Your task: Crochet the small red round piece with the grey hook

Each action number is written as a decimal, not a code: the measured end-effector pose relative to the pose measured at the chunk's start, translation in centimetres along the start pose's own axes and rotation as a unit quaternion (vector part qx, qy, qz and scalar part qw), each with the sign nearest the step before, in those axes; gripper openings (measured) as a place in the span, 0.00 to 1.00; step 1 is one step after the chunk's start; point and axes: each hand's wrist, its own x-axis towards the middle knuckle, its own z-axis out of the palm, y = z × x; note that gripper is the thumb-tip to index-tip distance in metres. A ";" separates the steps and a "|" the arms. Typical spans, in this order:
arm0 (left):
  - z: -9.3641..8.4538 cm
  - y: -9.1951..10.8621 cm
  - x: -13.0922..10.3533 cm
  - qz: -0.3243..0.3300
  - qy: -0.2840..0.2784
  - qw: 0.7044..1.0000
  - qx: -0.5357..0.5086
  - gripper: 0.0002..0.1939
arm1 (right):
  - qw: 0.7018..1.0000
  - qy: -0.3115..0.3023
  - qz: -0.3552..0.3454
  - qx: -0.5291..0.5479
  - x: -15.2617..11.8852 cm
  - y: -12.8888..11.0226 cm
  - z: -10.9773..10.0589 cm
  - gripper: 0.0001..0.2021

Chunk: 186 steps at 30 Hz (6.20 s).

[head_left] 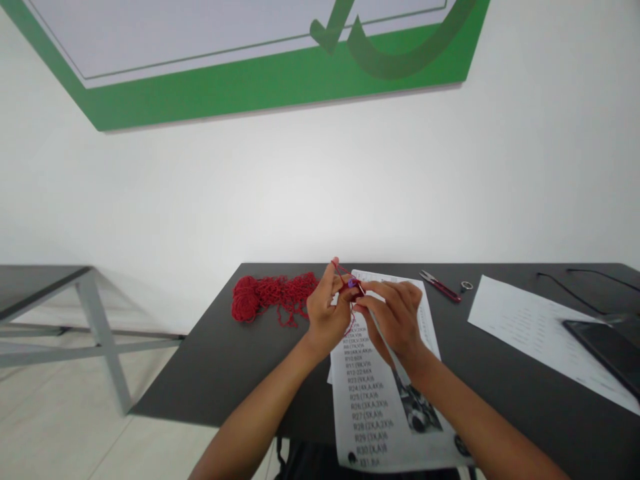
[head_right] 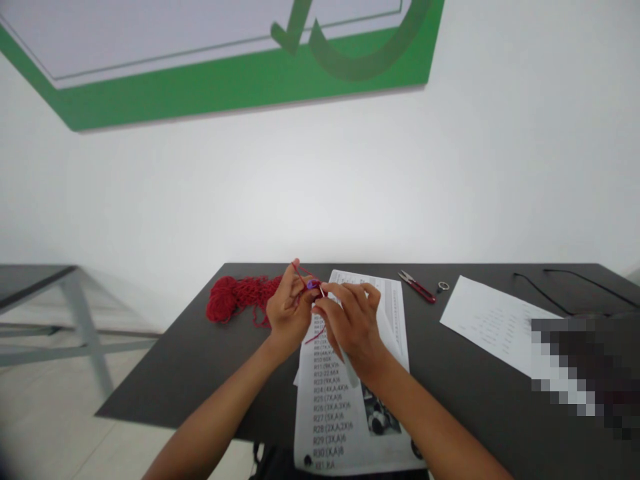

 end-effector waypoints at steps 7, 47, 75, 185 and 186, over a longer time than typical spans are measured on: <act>0.8 2.0 -1.2 -0.136 0.026 0.978 -0.155 0.31 | 0.999 0.029 -0.031 0.027 -0.6 0.2 0.1 0.07; -0.3 0.9 0.4 -0.149 -0.058 0.911 -0.381 0.37 | 0.993 -0.004 -0.110 -0.042 0.6 1.1 -1.5 0.08; -1.2 0.9 1.3 -0.134 -0.152 0.898 -0.390 0.49 | 0.983 0.000 -0.179 -0.033 0.1 1.1 -1.7 0.08; -0.4 0.9 1.7 -0.219 -0.134 0.872 -0.418 0.43 | 0.954 -0.011 0.092 0.284 1.4 1.9 -1.3 0.04; -0.2 0.8 1.5 -0.193 -0.141 0.890 -0.389 0.44 | 0.956 -0.011 0.087 0.280 1.3 1.8 -1.3 0.04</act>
